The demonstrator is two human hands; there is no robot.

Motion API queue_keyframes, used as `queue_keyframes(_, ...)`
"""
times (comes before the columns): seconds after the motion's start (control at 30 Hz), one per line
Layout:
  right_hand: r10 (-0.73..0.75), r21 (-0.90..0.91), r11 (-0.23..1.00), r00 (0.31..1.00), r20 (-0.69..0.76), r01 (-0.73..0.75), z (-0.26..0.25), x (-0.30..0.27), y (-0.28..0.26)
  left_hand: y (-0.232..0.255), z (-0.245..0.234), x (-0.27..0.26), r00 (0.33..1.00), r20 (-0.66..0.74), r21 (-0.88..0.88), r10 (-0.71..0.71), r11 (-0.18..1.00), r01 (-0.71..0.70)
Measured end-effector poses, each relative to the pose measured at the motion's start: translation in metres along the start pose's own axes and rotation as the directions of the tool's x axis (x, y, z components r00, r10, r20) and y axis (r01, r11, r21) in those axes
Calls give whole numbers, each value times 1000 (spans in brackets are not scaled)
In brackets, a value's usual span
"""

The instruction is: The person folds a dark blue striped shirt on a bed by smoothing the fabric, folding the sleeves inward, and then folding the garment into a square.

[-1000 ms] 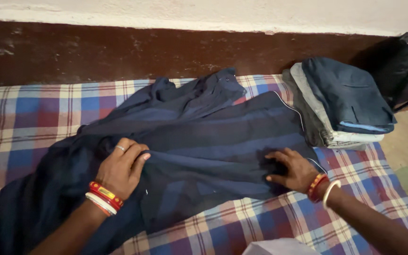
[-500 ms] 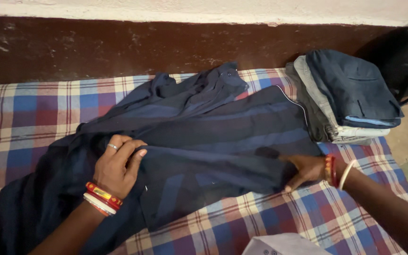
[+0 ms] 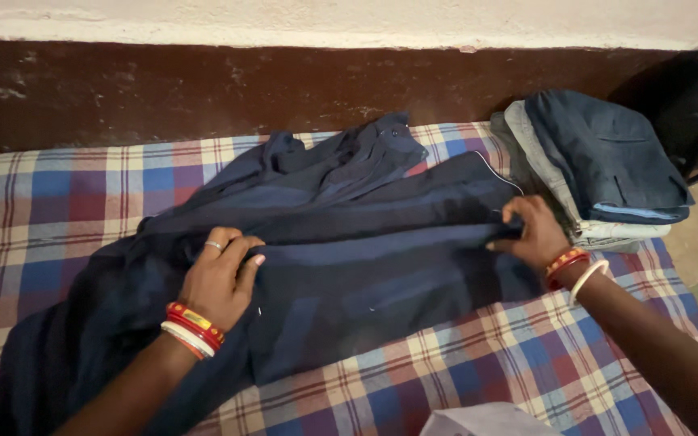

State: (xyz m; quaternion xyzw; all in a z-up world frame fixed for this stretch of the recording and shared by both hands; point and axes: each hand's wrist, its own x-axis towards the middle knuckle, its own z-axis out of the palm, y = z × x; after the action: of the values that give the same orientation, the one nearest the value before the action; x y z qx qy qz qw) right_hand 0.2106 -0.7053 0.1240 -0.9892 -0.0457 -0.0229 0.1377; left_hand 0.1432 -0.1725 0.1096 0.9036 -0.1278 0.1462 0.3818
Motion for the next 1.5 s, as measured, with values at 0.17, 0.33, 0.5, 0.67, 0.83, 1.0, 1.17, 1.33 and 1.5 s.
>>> queue_keyframes(0.17,44,241,968,991,126,-74,26,-5,1,-13,9,-3,992,106,18,-74,997,73)
queue_keyframes(0.33,180,134,971,973,146,-199,38,7,14,-15,11,-4,972,182,61,-146,989,137)
queue_keyframes(0.5,193,-88,976,979,-72,-199,35,11,-4,-11,8,-6,982,171,44,-78,996,72)
queue_keyframes(0.67,23,-140,988,965,-261,-62,26,-9,-69,14,5,-31,974,225,121,27,991,-56)
queue_keyframes(0.83,-364,-72,929,932,6,363,62,-48,-111,20,0,-73,904,405,207,138,949,-237)
queue_keyframes(1.0,-305,-328,878,935,179,349,87,-46,-69,0,-15,-93,912,408,193,47,972,-136)
queue_keyframes(1.17,105,-540,841,969,223,34,70,-26,-42,-25,-49,-111,963,264,313,-54,949,-32)
queue_keyframes(1.33,-29,-418,897,962,272,145,19,8,-110,-28,-54,-113,979,179,398,-97,917,18)
queue_keyframes(1.5,-473,-205,824,840,264,529,25,49,-234,-29,-52,-113,981,155,377,-117,925,51)
